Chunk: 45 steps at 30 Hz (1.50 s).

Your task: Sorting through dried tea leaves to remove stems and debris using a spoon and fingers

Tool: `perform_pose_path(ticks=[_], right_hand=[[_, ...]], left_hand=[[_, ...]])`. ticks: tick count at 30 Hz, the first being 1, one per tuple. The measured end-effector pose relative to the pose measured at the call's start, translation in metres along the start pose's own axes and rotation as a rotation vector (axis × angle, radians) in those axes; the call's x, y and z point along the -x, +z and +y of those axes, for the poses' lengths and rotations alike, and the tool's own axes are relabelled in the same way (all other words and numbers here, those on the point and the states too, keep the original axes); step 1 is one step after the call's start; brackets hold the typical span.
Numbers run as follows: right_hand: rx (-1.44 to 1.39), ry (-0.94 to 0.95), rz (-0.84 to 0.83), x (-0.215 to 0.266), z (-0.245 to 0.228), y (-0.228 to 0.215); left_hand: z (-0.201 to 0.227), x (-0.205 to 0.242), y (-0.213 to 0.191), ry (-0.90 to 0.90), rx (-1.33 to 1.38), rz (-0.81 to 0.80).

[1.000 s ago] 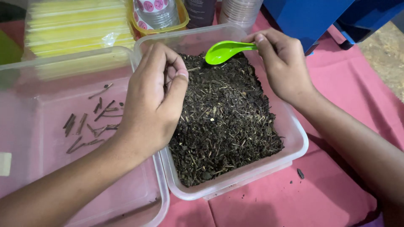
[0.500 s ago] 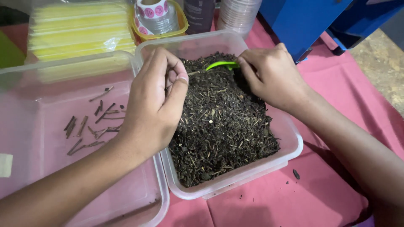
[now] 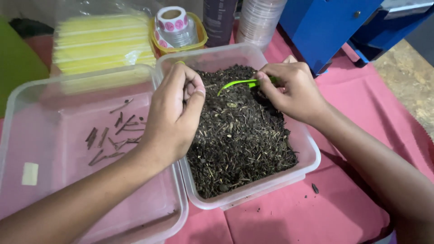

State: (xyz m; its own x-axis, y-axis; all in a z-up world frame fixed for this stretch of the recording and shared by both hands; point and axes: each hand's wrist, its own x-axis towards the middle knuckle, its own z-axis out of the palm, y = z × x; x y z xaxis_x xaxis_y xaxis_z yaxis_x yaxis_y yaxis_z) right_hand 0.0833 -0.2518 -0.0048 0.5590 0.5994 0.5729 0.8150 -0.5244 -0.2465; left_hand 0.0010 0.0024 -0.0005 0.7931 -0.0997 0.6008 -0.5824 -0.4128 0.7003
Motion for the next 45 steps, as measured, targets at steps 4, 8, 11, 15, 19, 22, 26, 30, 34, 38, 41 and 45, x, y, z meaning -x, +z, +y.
perform_pose_path(ticks=[4,8,11,15,19,22,26,30,34,38,41,45], right_hand=[[-0.086,-0.001,0.031,0.003,0.002,0.001],[-0.133,-0.045,0.070,0.003,0.000,0.000],[-0.125,-0.081,0.116,0.004,-0.003,-0.003],[-0.084,-0.185,0.158,0.005,-0.011,-0.007],[-0.020,-0.216,0.136,0.008,-0.029,-0.016],[0.031,-0.151,0.156,0.017,-0.037,-0.018],[0.040,-0.049,0.174,0.024,-0.046,-0.016],[0.014,-0.006,0.256,0.024,-0.049,-0.020],[0.006,-0.079,0.307,0.023,-0.042,-0.021],[-0.052,-0.120,0.331,0.028,-0.051,-0.022],[0.004,-0.015,0.384,0.028,-0.042,-0.019],[0.117,0.324,0.292,0.029,-0.039,-0.013]], left_hand=[[-0.001,0.000,0.000,-0.021,-0.010,-0.011],[0.000,-0.002,0.000,0.014,0.000,-0.029],[0.001,-0.002,-0.001,0.001,0.006,-0.044],[0.001,-0.001,0.000,-0.023,0.018,-0.064],[0.003,-0.001,-0.001,0.022,-0.014,-0.043],[0.007,-0.001,-0.003,0.035,0.008,-0.065],[0.011,0.000,-0.005,0.058,-0.019,-0.068],[0.014,-0.003,-0.006,0.034,0.005,-0.084],[0.015,-0.008,-0.006,-0.016,0.009,-0.097],[0.016,-0.002,-0.005,-0.029,0.016,-0.108],[0.017,-0.008,-0.007,-0.039,0.008,-0.116],[0.020,-0.006,-0.008,-0.072,0.017,-0.135]])
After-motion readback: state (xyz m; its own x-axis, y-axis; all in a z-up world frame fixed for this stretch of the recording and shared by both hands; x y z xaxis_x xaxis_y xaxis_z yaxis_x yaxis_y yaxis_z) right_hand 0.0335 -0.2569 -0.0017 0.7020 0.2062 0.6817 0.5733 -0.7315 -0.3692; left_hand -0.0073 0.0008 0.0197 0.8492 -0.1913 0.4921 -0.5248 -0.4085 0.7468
